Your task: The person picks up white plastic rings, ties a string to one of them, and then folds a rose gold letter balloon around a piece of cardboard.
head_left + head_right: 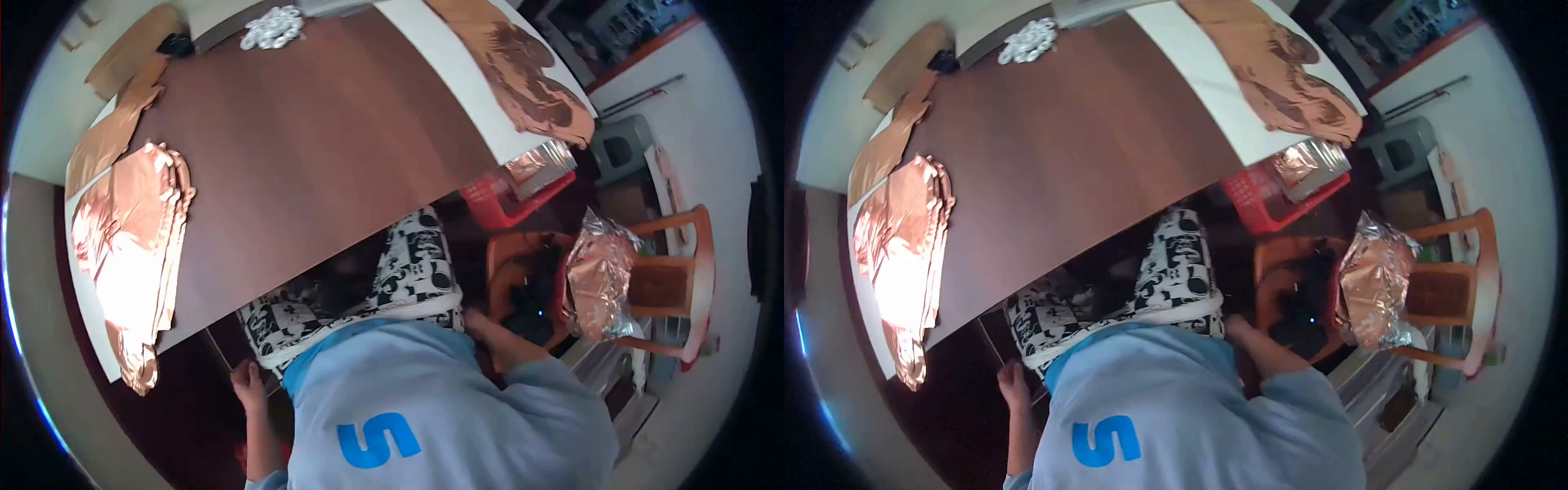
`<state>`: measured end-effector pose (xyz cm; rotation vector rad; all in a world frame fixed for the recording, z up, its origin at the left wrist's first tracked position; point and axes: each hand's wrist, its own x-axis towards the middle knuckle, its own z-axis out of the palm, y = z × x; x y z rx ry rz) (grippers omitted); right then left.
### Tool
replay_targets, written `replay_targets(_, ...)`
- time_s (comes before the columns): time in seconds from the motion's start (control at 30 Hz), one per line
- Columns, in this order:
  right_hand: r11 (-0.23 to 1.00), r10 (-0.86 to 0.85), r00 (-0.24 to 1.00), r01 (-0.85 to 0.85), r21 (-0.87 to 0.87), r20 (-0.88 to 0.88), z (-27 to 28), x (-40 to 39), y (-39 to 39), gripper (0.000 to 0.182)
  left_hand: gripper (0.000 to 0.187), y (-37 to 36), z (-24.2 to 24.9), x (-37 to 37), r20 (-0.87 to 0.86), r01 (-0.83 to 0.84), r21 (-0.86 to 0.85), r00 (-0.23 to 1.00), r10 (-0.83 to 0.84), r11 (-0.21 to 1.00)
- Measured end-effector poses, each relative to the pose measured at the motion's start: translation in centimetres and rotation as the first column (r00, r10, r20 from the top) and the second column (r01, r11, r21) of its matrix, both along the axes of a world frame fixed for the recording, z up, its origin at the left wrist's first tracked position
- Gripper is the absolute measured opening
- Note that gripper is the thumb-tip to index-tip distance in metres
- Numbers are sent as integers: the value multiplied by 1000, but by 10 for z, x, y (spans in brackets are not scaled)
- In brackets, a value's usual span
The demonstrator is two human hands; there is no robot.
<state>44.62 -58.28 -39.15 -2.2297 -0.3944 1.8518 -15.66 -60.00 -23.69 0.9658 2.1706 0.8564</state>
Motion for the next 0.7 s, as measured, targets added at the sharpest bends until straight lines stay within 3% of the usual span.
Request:
replay_targets(0.07,989,-138,989,134,-68,-53,-1,-18,0,33,29,25,43,23,-159,114,47,982,-105,992)
replay_targets(0.1,993,-109,992,104,-62,-66,2,-21,4,33,25,34,42,16,-227,186,-94,952,-203,978)
replay_targets(0.2,997,-61,994,57,-49,-91,5,-32,19,33,25,65,37,30,-190,356,115,924,-332,927)
replay_targets(0.23,998,-48,995,45,-40,-90,8,-33,23,33,24,87,67,54,-282,440,25,865,-415,898)
replay_targets(0.33,1000,-9,997,7,-19,-78,16,-28,28,32,25,119,86,91,-228,548,2,815,-533,837)
replay_targets(0.43,999,36,997,-36,-8,-67,16,-21,38,32,22,129,94,114,-216,611,75,782,-585,788)
replay_targets(0.53,997,82,995,-83,0,-49,26,-17,52,32,19,135,81,120,-108,614,-19,783,-613,789)
replay_targets(0.63,992,124,992,-124,4,-26,38,-14,70,32,20,150,54,121,-28,760,35,649,-760,648)
replay_targets(0.67,990,138,990,-138,5,-22,41,-13,81,32,20,155,50,122,134,783,-210,616,-776,585)
replay_targets(0.7,989,150,989,-150,4,-17,44,-13,93,32,21,150,24,120,-39,801,-223,562,-826,556)
